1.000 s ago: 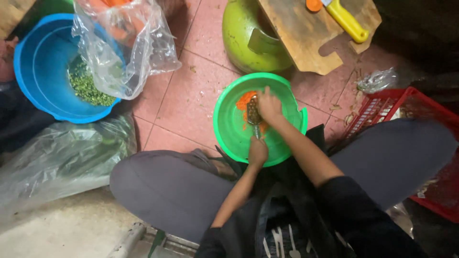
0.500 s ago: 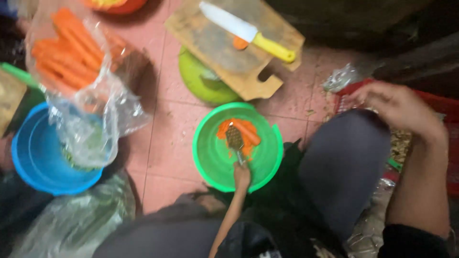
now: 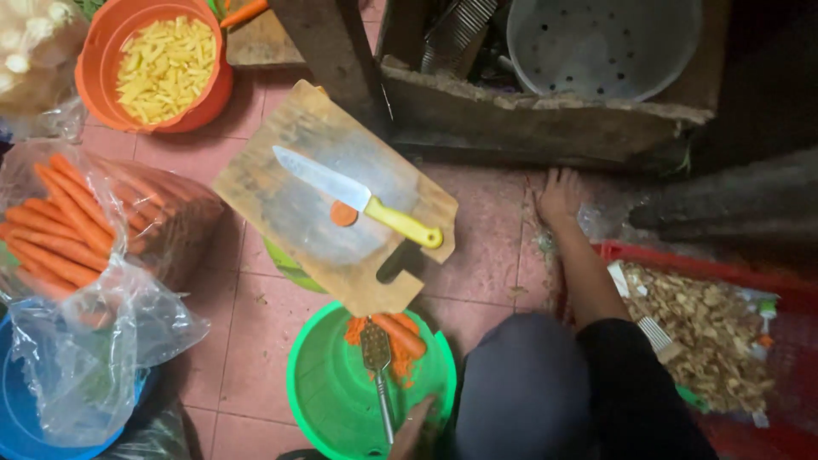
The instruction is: Grating carrots into a bowl using a hand grater while sitting on the floor.
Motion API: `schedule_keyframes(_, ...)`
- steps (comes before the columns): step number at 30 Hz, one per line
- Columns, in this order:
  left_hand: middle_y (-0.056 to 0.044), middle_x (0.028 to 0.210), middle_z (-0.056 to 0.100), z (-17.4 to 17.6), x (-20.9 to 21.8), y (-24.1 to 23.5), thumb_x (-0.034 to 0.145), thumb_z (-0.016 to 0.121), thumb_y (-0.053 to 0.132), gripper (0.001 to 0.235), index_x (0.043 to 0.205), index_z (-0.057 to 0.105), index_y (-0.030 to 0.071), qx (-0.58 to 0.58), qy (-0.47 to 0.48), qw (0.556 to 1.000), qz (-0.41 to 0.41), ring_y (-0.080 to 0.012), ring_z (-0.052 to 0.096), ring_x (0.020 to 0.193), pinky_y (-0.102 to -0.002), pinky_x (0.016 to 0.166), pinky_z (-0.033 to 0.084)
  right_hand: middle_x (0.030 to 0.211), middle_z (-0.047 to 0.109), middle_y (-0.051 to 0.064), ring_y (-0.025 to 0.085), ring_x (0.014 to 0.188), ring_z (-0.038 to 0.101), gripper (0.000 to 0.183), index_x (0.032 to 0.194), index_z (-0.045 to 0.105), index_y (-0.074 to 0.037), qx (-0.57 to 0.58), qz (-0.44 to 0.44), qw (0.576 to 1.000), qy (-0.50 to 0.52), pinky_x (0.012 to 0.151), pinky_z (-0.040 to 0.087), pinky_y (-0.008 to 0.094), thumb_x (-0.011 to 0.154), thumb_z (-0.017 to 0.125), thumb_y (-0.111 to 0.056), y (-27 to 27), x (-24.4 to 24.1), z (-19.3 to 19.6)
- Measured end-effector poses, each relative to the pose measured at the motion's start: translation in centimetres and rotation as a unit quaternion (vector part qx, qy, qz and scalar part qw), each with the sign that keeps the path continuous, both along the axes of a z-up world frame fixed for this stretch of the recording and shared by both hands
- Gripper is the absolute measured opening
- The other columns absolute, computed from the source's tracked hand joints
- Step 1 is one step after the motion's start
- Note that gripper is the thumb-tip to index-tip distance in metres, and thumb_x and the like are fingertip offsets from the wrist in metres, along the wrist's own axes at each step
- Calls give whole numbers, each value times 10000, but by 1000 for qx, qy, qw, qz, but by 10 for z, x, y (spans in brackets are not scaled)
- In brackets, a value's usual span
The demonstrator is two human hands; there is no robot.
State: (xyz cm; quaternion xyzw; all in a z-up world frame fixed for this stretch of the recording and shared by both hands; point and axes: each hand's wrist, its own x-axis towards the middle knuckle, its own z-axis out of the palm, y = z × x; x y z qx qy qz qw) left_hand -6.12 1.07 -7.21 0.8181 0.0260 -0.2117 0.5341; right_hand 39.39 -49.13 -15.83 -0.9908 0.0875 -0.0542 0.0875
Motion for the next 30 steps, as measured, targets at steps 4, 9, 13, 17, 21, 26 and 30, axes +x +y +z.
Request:
schedule_keyframes(4, -164, 1197, 682, 11, 29, -21, 961, 634, 64, 418, 1379, 632, 84, -12, -108, 987, -120, -268, 686, 1051, -405, 896, 558, 1441, 558, 270, 460, 1408, 488, 545, 1346, 635, -32, -49, -67, 986, 145, 1227, 291, 641, 1032, 555, -471, -22, 31, -49)
schedule_keyframes(9, -189, 1344, 671, 6, 58, -35, 1000, 638, 27, 444, 1441, 644, 73, -30, -209, 943, -258, -316, 685, 1176, -432, 963, 537, 1442, 577, 244, 432, 1406, 520, 480, 1363, 620, -65, -39, -71, 976, 200, 1254, 309, 622, 1093, 525, -452, -7, 48, -6)
schedule_keyframes(13, -136, 942, 710, 39, 91, -46, 905, 695, 78, 246, 1142, 698, 141, 23, -193, 957, -213, -337, 719, 874, -438, 786, 575, 1418, 578, 264, 449, 1360, 536, 486, 1391, 584, -69, -13, -44, 981, 188, 1201, 347, 615, 1063, 545, -425, 7, 66, 12)
schedule_keyframes(17, -223, 908, 709, 121, 170, -74, 885, 634, 36, 279, 1161, 665, 67, 67, -169, 983, -39, -393, 719, 822, -452, 730, 580, 1393, 578, 284, 467, 1313, 552, 506, 1420, 547, -73, 4, -20, 984, 176, 1148, 384, 609, 1033, 565, -398, 18, 71, 33)
schedule_keyframes(21, -232, 951, 706, 194, 240, -131, 939, 600, 30, 225, 1158, 651, 48, 55, -105, 993, 5, -410, 713, 892, -443, 756, 573, 1369, 579, 303, 485, 1267, 568, 540, 1449, 511, -78, 22, 7, 987, 160, 1095, 421, 602, 1002, 584, -372, 26, 71, 36)
schedule_keyframes(26, -244, 1044, 698, 215, 285, -184, 979, 573, 48, 243, 1216, 629, 47, -66, -183, 976, -97, -416, 696, 970, -467, 831, 559, 1339, 579, 328, 507, 1209, 588, 597, 1484, 466, -83, 33, 39, 989, 142, 1028, 468, 595, 964, 609, -338, 14, 59, 31)
schedule_keyframes(30, -247, 1050, 705, 166, 276, -180, 937, 597, 38, 342, 1273, 632, 86, -75, -196, 946, -248, -424, 698, 976, -486, 847, 560, 1320, 579, 342, 520, 1174, 600, 637, 1506, 439, -87, 36, 71, 989, 127, 988, 496, 590, 941, 623, -318, 4, 33, -17)
